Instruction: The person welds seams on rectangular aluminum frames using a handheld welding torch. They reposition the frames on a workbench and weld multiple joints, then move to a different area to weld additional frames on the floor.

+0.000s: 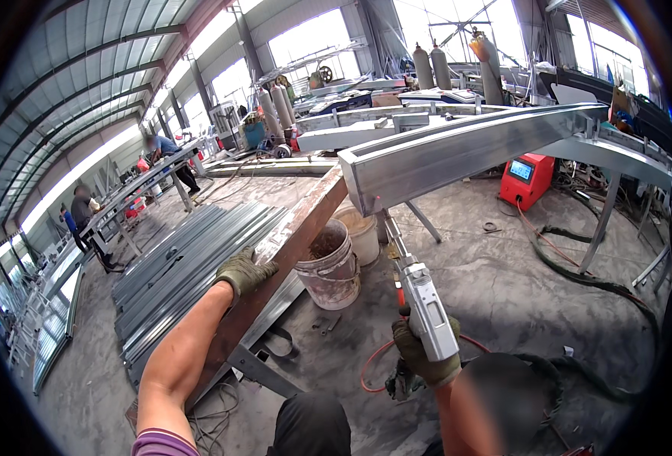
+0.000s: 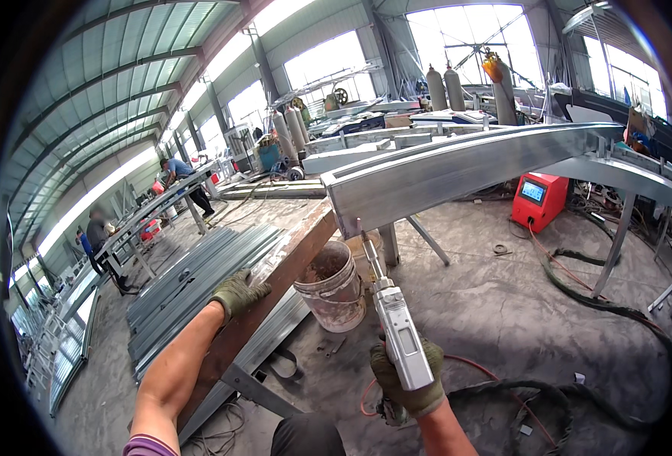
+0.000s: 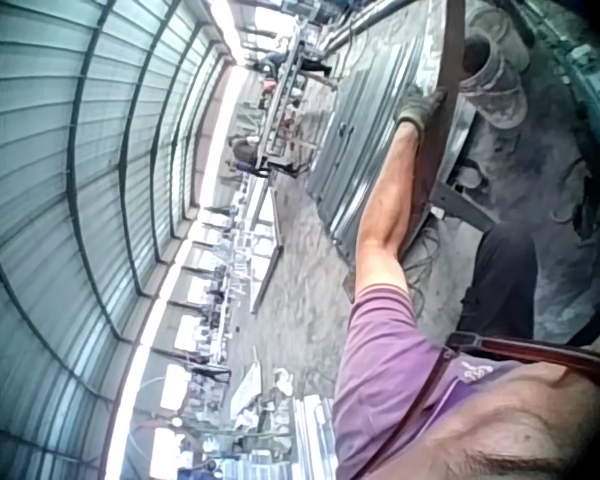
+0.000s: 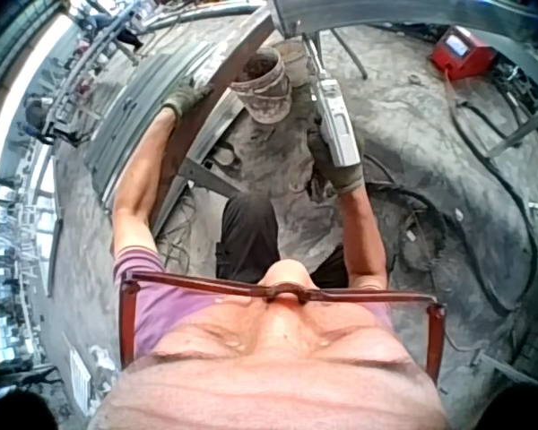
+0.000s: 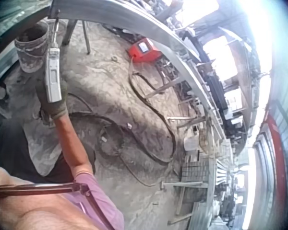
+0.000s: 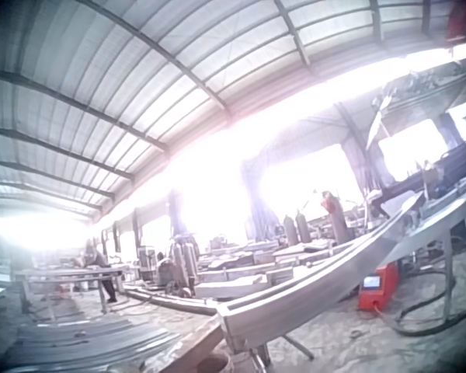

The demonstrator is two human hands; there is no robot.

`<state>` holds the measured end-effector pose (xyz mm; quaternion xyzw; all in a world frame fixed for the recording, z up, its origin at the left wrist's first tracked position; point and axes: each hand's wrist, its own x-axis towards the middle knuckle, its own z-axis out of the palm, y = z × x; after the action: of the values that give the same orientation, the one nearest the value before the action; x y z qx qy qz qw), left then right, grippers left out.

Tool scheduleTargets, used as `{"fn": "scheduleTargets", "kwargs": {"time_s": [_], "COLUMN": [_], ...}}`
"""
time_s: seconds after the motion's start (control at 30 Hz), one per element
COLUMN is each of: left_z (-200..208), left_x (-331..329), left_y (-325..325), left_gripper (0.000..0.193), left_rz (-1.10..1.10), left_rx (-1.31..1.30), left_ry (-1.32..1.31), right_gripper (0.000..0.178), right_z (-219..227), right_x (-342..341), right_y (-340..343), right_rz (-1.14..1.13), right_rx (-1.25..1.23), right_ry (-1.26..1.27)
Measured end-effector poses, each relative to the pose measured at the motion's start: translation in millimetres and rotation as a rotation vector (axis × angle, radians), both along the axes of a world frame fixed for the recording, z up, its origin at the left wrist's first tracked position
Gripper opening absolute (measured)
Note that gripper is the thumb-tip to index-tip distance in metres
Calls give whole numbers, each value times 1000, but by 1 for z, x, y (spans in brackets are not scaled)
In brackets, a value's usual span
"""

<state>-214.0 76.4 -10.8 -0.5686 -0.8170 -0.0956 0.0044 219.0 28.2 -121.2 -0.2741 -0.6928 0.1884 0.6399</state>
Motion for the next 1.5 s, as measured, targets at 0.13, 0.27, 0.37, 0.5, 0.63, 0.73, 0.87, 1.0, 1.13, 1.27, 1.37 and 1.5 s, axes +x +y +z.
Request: {"fn": "scheduleTargets", "kwargs": {"time_s": [0.13, 0.27, 0.37, 0.5, 0.63, 0.73, 0.87, 1.0, 1.13, 1.27, 1.37, 1.5], "left_z": [-4, -2, -6, 1, 3, 2, 8, 6, 6, 13, 12, 9], "left_x": [-3, -2, -6, 0, 2, 1, 9, 7, 9, 12, 6, 6], "left_y": [-2, 1, -1, -2, -3, -3, -4, -4, -5, -13, -14, -6], "left_gripper": [113, 114, 113, 119, 120, 120, 120, 119, 118, 117, 117, 119], "left_rz": [6, 0, 15, 16, -2, 4, 12, 12, 11, 12, -3, 8], "left_rx": [34, 15, 43, -3, -3, -1, -28, -9, -12, -25, -11, -57], "left_ry": [27, 29, 40, -8, -6, 1, -21, -7, -18, -34, -19, -26], "right_gripper": [22, 22, 18, 17, 15, 14, 13, 13, 14, 14, 14, 13], "right_z": [4, -2, 5, 2, -2, -2, -1, 4, 5, 8, 5, 4], "right_x": [8, 10, 7, 6, 4, 3, 4, 3, 4, 2, -2, -4], "right_y": [-4, -4, -9, -7, -2, -1, 2, 0, -3, -8, -9, -11], "right_rz": [40, 92, 124, 112, 104, 98, 53, 46, 10, -4, -9, 8], "right_rx": [-10, 1, -69, -60, -14, -3, 33, 74, 98, 114, 90, 22], "right_ry": [-44, -57, -41, -50, -53, -71, -134, -134, -165, -161, -196, -192]}}
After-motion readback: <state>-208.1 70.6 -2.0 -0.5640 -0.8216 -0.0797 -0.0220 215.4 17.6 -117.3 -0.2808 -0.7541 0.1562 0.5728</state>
